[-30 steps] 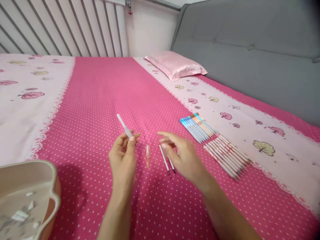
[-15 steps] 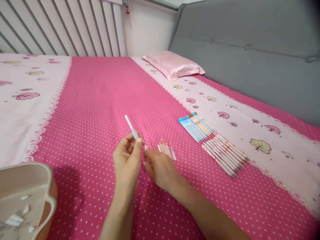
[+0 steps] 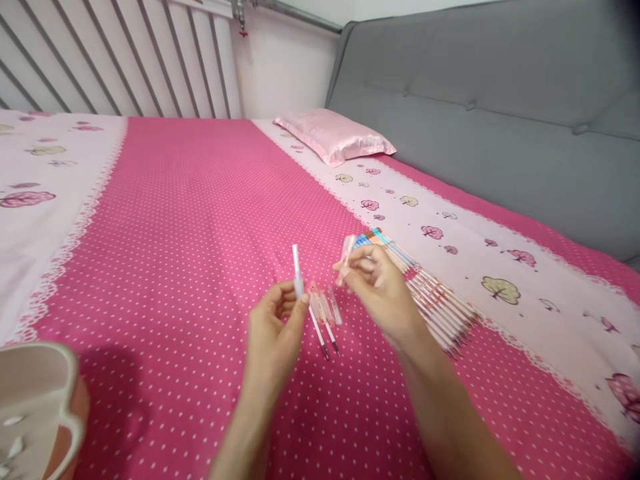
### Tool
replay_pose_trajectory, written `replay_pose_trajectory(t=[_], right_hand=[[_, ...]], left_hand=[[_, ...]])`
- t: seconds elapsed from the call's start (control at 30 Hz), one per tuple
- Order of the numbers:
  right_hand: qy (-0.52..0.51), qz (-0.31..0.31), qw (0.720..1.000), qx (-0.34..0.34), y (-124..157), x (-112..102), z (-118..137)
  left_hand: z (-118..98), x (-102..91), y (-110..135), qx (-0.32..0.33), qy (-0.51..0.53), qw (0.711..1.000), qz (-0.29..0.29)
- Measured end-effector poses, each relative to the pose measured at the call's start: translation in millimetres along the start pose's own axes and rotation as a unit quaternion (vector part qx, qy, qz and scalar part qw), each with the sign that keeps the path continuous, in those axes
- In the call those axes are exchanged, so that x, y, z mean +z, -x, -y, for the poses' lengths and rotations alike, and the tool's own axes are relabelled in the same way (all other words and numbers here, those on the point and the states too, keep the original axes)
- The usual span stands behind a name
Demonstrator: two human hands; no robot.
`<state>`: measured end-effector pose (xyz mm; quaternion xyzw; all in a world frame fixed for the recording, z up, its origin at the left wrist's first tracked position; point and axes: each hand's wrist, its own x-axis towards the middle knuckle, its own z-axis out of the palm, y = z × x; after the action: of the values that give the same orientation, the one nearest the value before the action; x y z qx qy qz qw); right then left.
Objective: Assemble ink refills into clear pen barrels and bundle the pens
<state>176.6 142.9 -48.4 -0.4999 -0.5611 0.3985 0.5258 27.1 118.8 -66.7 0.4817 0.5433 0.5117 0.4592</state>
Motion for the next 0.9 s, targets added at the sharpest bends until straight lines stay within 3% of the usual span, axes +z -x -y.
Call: replay_pose_trajectory(t=[0.1,0.2,0.4,0.9], right_hand=[[-0.03,-0.09,0.994,-0.051,0,-11,11],[-0.017,-0.133,0.986,-0.095,3,-16,21],[0.017,-0.109,0.985,-0.131,8,-16,25],[0.017,-0.059,0.992,-0.113,7,-12,19]], left_hand=[[1,9.4,4,0.017,-0.04,0.997,0.062],[3,15.9,7,0.036,-0.074,0.991,0.109],[5,17.7,8,0.062,-0.123,0.982,0.126],[1,15.0,10,0.084,-0.155,0.974,0.144]])
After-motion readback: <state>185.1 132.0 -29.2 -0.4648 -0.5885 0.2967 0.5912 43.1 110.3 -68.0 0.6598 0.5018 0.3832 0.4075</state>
